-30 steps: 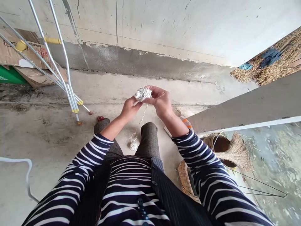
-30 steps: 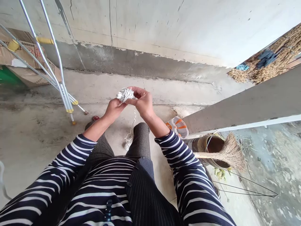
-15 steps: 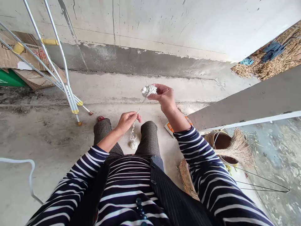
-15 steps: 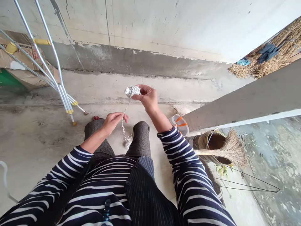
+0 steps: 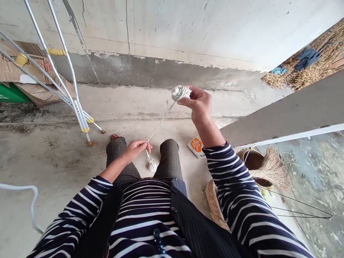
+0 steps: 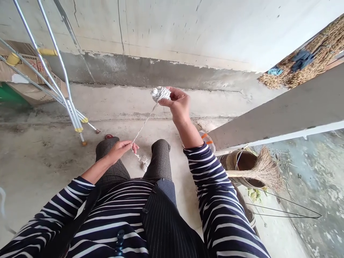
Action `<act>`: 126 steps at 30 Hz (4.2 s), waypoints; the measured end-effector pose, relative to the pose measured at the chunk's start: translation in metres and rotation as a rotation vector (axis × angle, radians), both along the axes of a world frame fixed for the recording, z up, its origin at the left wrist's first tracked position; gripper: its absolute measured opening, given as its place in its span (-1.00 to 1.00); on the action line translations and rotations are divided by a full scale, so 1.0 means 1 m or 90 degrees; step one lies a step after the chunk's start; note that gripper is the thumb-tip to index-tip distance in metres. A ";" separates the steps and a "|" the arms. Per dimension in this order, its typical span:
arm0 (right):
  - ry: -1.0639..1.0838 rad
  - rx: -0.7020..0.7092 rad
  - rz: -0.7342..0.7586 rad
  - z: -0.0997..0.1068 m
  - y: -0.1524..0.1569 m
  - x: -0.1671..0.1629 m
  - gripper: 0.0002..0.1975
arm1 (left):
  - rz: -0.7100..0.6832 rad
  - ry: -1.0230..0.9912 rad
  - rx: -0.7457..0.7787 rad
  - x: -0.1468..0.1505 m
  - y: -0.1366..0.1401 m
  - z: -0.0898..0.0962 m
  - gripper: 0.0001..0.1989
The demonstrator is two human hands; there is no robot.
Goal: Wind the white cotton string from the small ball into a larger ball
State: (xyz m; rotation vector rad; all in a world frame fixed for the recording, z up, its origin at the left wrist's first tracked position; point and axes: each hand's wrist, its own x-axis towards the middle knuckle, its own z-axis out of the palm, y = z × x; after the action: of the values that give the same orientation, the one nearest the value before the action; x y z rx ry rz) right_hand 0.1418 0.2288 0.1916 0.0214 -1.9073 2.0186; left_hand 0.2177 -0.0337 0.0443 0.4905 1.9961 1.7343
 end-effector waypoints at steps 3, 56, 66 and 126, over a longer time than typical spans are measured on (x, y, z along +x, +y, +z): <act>0.023 0.024 0.013 0.004 -0.005 0.005 -0.64 | -0.007 0.003 -0.110 -0.005 -0.011 -0.019 -0.69; -0.204 0.087 0.180 -0.132 -0.065 0.081 -0.53 | 0.013 0.075 -0.191 -0.043 0.014 0.014 -0.78; -0.203 0.104 0.186 -0.123 -0.063 0.082 -0.50 | 0.000 -0.007 -0.049 -0.048 0.019 -0.003 -0.70; 0.058 0.236 0.194 -0.001 -0.022 0.028 -0.48 | 0.077 0.099 0.085 -0.074 0.045 0.018 -0.59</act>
State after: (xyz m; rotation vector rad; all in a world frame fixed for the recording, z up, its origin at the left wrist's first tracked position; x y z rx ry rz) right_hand 0.1695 0.2064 0.1909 0.5178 -2.3019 1.7672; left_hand 0.1440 0.0116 0.0620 0.5767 2.0615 1.9675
